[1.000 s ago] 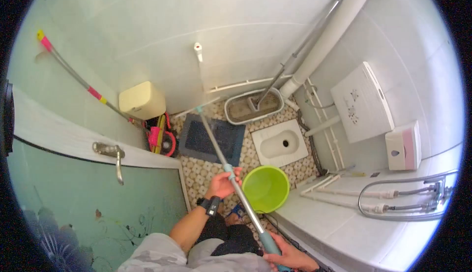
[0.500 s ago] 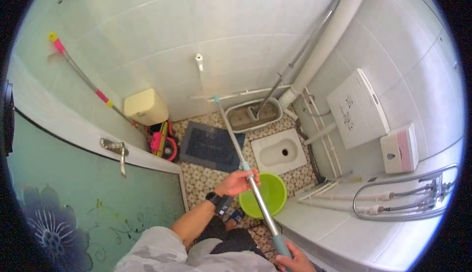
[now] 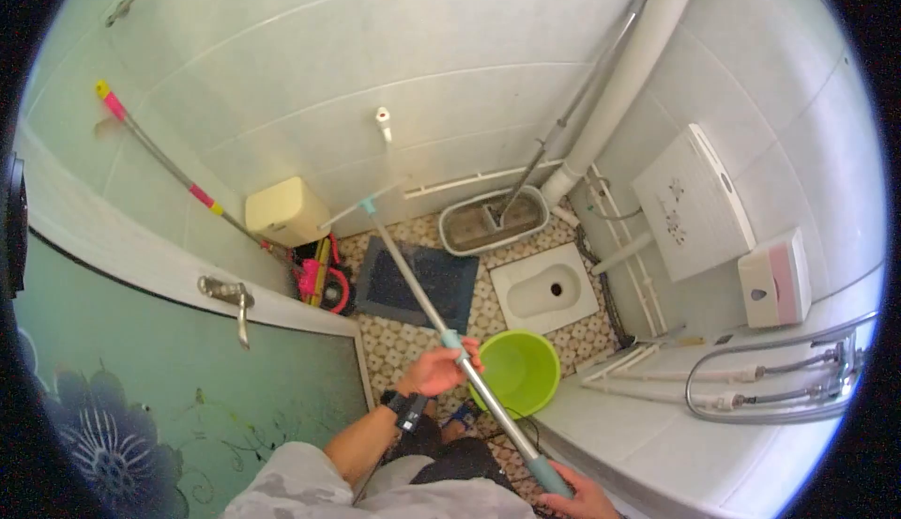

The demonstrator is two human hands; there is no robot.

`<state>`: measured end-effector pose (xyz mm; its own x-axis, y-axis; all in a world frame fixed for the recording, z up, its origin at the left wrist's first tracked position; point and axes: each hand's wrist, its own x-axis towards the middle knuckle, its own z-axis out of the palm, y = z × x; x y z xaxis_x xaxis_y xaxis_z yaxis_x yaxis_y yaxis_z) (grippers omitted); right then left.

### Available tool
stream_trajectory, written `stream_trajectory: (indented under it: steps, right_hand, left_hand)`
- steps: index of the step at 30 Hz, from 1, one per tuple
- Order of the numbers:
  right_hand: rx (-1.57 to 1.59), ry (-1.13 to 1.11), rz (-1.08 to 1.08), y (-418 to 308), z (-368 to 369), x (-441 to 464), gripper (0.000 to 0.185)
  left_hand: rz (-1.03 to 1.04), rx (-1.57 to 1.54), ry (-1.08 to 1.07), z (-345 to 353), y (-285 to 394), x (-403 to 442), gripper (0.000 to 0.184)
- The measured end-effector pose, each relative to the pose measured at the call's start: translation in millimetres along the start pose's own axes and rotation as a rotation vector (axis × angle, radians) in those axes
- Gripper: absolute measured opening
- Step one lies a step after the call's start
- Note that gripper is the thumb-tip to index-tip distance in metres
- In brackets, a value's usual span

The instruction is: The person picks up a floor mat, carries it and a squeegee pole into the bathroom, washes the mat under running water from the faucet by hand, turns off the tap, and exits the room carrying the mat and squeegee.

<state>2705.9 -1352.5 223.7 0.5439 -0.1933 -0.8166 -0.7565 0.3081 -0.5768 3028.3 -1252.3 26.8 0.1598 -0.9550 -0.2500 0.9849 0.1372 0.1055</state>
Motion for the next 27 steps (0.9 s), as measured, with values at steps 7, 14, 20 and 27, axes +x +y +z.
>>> stream_trajectory:
  steps: [7, 14, 20, 27]
  right_hand:
    - [-0.416, 0.116, -0.216, 10.8, -16.2, -5.3, 0.07]
    - [-1.099, 0.464, -0.316, -1.7, 9.9, -9.9, 0.061]
    - [-0.596, 0.18, -0.17, 30.8, 1.8, 0.8, 0.061]
    - [-0.931, 0.412, -0.186, -12.8, 8.4, -12.9, 0.069]
  left_hand:
    - [-0.026, -0.148, -0.089, -11.9, -21.5, 3.5, 0.032]
    - [-0.026, -0.232, 0.143, -16.6, -20.5, 36.3, 0.016]
    - [-0.066, -0.212, 0.074, -2.0, -13.0, 62.6, 0.019]
    - [0.007, -0.24, 0.031, 5.4, -0.6, 47.9, 0.037]
